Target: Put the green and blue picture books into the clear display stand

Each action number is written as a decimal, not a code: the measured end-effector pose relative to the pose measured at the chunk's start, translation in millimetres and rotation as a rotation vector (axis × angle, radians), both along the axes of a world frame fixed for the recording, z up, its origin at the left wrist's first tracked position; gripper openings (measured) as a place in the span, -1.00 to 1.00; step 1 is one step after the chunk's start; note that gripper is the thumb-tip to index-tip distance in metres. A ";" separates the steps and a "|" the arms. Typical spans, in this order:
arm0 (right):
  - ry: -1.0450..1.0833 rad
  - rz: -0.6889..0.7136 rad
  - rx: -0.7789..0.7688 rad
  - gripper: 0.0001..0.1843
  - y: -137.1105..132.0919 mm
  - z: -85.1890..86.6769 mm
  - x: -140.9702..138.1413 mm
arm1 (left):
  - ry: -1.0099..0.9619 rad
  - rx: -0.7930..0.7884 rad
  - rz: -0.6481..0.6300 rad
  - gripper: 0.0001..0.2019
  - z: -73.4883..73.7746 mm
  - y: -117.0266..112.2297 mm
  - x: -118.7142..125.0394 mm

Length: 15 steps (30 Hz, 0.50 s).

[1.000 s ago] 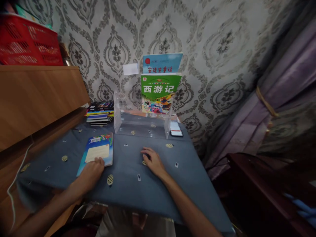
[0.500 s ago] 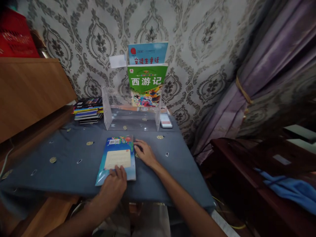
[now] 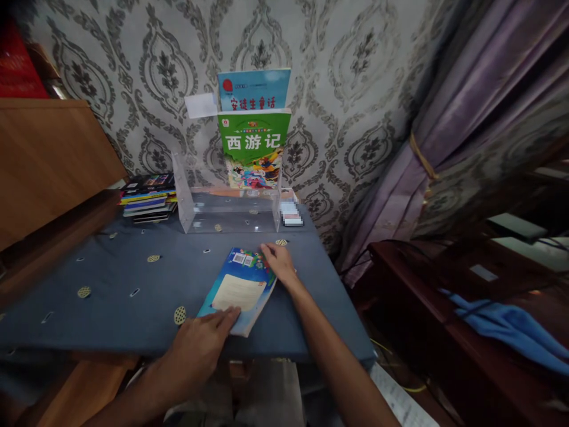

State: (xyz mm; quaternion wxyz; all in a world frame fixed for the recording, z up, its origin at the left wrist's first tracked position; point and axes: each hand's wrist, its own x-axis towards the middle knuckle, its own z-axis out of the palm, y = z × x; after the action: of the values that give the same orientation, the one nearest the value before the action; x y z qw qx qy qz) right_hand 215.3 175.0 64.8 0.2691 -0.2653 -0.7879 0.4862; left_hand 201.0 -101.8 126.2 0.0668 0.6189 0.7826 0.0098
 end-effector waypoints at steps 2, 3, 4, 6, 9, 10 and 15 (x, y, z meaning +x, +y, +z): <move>0.131 -0.020 -0.272 -0.55 3.0 6.4 3.5 | -0.170 0.078 0.054 -0.46 8.6 -6.2 -2.5; 0.208 -0.018 -0.405 -0.51 3.8 10.2 5.4 | -0.259 0.136 0.088 -0.52 11.3 -9.7 -4.2; 0.279 -0.001 -0.515 -0.48 4.0 14.2 7.1 | -0.344 0.207 0.131 -0.59 13.2 -13.3 -6.4; 0.383 0.078 -0.652 -0.45 2.3 22.1 10.0 | -0.510 0.365 0.233 -0.67 16.2 -20.6 -12.8; 0.456 0.218 -0.717 -0.46 -3.5 30.7 12.3 | -0.818 0.538 0.341 -0.63 22.9 -28.4 -28.1; 0.469 0.243 -0.724 -0.48 -5.4 32.3 12.7 | -0.933 0.579 0.361 -0.63 26.1 -29.6 -34.6; 0.506 0.228 -0.719 -0.58 -8.6 35.5 16.7 | -1.295 0.813 0.491 -0.50 35.4 -22.8 -77.6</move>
State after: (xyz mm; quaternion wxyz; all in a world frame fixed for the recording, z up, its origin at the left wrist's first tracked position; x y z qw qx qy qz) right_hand 232.0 166.5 100.3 0.2886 -0.1261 -0.5026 0.8051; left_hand 123.4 -124.6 161.6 0.2726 0.2764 0.6374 0.6656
